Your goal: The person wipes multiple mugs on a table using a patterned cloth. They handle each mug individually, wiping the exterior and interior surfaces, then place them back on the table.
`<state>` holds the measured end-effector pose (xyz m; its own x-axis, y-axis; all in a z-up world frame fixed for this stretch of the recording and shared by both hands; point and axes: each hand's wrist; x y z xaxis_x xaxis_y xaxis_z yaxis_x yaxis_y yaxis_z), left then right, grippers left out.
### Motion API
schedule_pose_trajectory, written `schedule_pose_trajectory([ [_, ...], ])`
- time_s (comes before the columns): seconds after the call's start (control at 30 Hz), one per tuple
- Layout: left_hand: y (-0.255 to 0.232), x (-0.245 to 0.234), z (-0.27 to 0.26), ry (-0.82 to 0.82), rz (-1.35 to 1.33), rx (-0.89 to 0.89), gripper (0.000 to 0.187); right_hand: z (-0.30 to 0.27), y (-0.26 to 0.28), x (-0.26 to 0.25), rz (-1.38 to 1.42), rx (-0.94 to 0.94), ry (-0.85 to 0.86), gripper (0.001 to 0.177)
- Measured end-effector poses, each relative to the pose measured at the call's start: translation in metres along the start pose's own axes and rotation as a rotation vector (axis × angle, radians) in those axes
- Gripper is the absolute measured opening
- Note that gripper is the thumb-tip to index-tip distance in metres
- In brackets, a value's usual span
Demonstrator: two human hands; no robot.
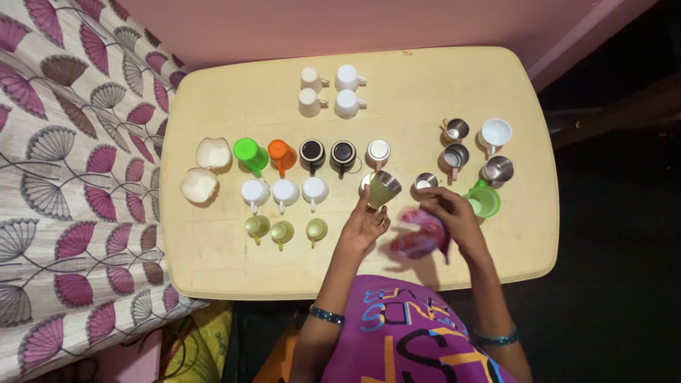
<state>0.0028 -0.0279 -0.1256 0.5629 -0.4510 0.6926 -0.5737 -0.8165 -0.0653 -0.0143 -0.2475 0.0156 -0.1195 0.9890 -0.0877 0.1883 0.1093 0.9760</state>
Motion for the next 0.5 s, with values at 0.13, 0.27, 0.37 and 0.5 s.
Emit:
schedule_pose_trajectory([
  [0.13, 0.004, 0.004, 0.009, 0.246, 0.217, 0.022, 0.046, -0.005, -0.021, 0.016, 0.032, 0.075, -0.157, 0.048],
  [0.27, 0.003, 0.03, -0.006, 0.244, 0.436, -0.003, 0.049, -0.004, -0.033, 0.016, -0.034, 0.035, -0.233, 0.043],
  [0.37, 0.0, 0.046, 0.005, 0.043, 0.608, 0.041, 0.046, -0.002, -0.048, 0.012, -0.007, 0.049, -0.317, 0.05],
  [0.5, -0.004, 0.052, 0.092, 0.159, 0.553, 0.217, 0.05, -0.014, -0.077, 0.004, 0.106, 0.189, -0.32, 0.04],
])
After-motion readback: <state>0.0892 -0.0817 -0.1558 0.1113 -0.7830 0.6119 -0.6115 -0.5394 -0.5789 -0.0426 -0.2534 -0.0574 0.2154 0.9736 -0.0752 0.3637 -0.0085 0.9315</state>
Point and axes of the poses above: each hand's wrist, its own z-axis towards the middle knuckle, its own x-axis out of the palm, y = z × x, and after that the axes turned 1 degree about x, right-handed
